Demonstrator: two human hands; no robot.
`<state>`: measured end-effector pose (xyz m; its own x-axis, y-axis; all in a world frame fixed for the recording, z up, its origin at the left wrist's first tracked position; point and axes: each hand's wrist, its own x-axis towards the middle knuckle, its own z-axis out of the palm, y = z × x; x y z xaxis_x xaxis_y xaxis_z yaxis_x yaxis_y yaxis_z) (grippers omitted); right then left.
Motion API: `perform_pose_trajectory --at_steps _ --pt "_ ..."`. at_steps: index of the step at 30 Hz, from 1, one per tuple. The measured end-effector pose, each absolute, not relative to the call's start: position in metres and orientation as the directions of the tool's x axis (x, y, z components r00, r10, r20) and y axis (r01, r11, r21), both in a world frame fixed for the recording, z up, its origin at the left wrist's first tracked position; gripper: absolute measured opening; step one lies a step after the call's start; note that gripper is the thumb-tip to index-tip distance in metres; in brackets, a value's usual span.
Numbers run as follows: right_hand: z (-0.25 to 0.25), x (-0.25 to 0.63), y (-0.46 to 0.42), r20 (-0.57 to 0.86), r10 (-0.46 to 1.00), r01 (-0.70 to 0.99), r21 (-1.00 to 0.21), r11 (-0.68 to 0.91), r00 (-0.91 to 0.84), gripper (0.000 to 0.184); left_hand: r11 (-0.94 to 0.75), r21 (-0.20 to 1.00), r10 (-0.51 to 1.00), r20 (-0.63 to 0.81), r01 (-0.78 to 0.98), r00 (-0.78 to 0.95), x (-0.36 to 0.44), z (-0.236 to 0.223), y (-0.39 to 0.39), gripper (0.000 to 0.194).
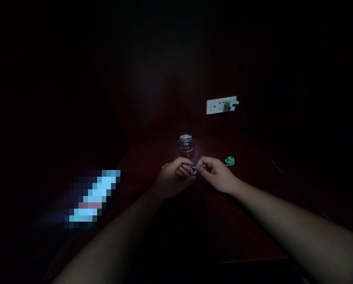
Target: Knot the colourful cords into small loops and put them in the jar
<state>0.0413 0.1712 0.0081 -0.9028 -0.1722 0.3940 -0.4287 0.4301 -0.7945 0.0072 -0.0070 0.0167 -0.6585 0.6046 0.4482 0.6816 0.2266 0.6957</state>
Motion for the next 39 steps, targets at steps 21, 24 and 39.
perform_pose_trajectory --at_steps 21,24,39 --pt "0.013 0.0446 0.169 0.43 -0.22 -0.483 -0.783 0.392 -0.876 0.012 0.294 0.675 0.535 0.471 0.677 -0.702 0.0038 0.0176 -0.0052 0.015" --pt "0.0121 0.044 0.1694 0.43 -0.214 -0.481 -0.783 0.395 -0.877 0.011 0.29 0.68 0.537 0.467 0.674 -0.702 0.0038 0.0179 -0.0053 0.015" --pt "0.0115 0.044 0.1702 0.41 -0.206 -0.458 -0.775 0.436 -0.889 0.014 0.306 0.674 0.566 0.439 0.673 -0.698 0.0032 0.0169 -0.0062 0.012"
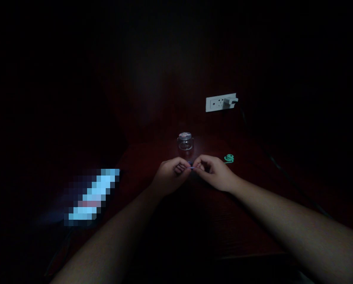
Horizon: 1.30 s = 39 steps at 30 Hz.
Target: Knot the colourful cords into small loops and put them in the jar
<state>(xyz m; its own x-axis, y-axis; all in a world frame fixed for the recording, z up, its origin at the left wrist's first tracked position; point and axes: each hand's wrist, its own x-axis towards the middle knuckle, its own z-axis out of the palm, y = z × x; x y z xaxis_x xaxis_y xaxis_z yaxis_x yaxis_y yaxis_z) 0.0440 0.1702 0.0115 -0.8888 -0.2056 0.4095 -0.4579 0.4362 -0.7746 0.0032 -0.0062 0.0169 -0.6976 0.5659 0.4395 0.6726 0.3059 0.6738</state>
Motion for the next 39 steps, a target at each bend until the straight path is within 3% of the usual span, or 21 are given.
perform_pose_trajectory --at_steps 39 --pt "0.0109 0.0416 0.1711 0.396 -0.219 -0.451 -0.74 0.499 -0.892 0.018 0.286 0.704 0.585 0.409 0.65 -0.7 0.0056 0.0196 -0.0059 0.012"
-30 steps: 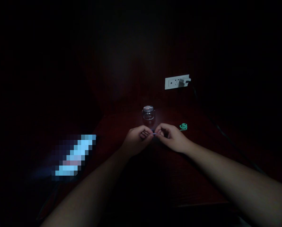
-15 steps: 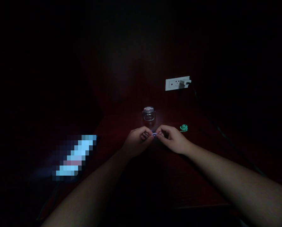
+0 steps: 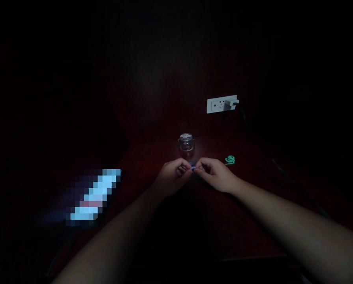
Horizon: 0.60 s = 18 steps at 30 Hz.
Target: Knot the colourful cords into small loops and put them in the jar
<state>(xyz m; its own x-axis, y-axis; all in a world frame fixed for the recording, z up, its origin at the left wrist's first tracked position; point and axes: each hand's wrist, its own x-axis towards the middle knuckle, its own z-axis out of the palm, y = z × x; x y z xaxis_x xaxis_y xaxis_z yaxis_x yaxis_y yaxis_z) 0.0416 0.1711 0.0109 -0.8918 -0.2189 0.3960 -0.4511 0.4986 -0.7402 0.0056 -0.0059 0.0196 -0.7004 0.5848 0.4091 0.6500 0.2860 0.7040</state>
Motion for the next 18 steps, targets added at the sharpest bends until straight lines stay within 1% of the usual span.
perform_pose_trajectory --at_steps 8,18 --pt "0.0131 0.0457 0.1683 0.368 -0.283 -0.463 -0.753 0.467 -0.886 0.019 0.302 0.706 0.568 0.407 0.641 -0.715 0.0051 0.0195 -0.0067 0.011" --pt "0.0115 0.0444 0.1696 0.361 -0.286 -0.459 -0.746 0.482 -0.888 0.019 0.26 0.743 0.583 0.388 0.616 -0.714 0.0064 0.0189 -0.0067 0.012"
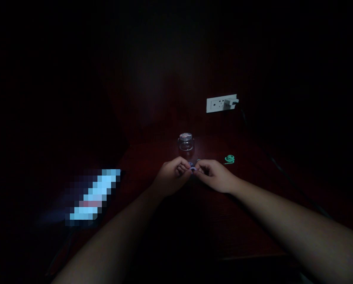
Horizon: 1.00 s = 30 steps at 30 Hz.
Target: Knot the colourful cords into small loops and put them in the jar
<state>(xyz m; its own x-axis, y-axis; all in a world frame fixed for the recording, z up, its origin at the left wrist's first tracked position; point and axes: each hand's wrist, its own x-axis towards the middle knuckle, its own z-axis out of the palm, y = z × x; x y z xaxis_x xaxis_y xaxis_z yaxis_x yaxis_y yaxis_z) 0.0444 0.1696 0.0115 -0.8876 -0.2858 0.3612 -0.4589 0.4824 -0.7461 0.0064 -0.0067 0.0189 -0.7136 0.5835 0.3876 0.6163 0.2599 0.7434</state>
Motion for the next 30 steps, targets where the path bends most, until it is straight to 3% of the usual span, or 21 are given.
perform_pose_trajectory --at_steps 15,30 --pt "0.0134 0.0469 0.1684 0.363 -0.3 -0.463 -0.788 0.406 -0.882 0.013 0.277 0.745 0.575 0.378 0.607 -0.726 0.0034 0.0169 -0.0063 0.011" --pt "0.0077 0.0411 0.17 0.375 -0.225 -0.437 -0.764 0.474 -0.899 0.017 0.239 0.764 0.605 0.365 0.599 -0.708 0.004 0.0157 -0.0076 0.011"
